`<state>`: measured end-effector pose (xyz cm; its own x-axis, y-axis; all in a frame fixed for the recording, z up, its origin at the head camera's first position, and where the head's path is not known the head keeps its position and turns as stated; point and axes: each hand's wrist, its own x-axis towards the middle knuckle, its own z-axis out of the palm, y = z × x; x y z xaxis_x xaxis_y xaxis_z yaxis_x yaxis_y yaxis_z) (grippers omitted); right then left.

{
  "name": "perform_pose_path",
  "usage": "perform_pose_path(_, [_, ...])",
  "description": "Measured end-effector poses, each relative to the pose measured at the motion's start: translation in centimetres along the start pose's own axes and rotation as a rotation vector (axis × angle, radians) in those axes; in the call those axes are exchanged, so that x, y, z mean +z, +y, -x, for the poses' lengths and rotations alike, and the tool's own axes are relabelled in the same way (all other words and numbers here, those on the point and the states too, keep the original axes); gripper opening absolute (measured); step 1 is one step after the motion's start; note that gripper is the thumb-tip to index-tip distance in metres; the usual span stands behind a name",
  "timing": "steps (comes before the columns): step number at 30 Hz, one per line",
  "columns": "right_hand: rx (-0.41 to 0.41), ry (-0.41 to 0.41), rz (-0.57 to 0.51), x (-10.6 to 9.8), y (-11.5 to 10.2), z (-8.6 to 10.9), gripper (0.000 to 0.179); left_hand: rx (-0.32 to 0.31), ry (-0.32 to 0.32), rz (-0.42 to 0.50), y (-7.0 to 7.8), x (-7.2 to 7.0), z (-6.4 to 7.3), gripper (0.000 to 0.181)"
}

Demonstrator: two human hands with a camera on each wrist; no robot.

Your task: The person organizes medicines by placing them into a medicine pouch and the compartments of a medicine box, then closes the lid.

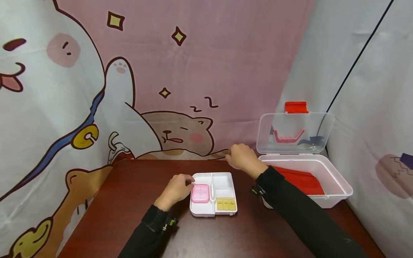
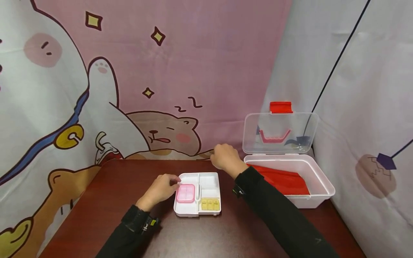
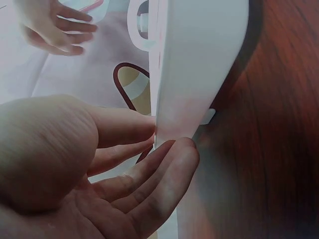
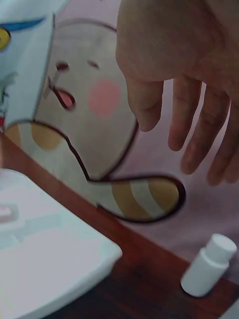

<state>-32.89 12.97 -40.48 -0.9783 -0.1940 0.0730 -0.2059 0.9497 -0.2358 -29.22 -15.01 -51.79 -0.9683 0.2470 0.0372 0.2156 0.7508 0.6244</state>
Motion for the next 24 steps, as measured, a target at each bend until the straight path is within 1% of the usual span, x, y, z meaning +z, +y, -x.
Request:
perform_pose_path(4, [0.071,-0.044,0.050,0.7,0.8,-1.6,0.021,0.005,0.002,-0.011,0.0,0.2,0.1,0.022])
perform_pose_path(7, [0.098,-0.056,0.101,1.7,1.4,-2.3,0.025,0.003,-0.013,-0.017,-0.1,0.5,0.3,0.022])
perform_pose_path(10, [0.108,-0.067,0.148,2.8,2.0,-3.0,0.028,0.005,-0.025,-0.027,-0.3,0.6,0.6,0.022])
perform_pose_path(12, [0.110,-0.063,0.173,3.9,3.0,-4.0,0.028,0.008,-0.023,-0.027,-0.3,0.5,0.7,0.022])
perform_pose_path(15, [0.113,-0.046,0.205,6.2,5.6,-6.3,0.027,0.019,-0.010,-0.035,-0.2,0.3,0.6,0.022])
perform_pose_path(17, [0.119,-0.034,0.220,7.6,7.1,-7.5,0.027,0.023,-0.008,-0.044,-0.1,0.3,0.5,0.022])
perform_pose_path(19, [0.127,-0.041,0.225,8.4,8.1,-8.1,0.028,0.021,-0.008,-0.050,-0.1,0.3,0.5,0.022])
perform_pose_path(24, [0.123,-0.056,0.199,9.2,8.9,-8.0,0.028,0.017,-0.013,-0.049,0.0,0.2,0.7,0.022])
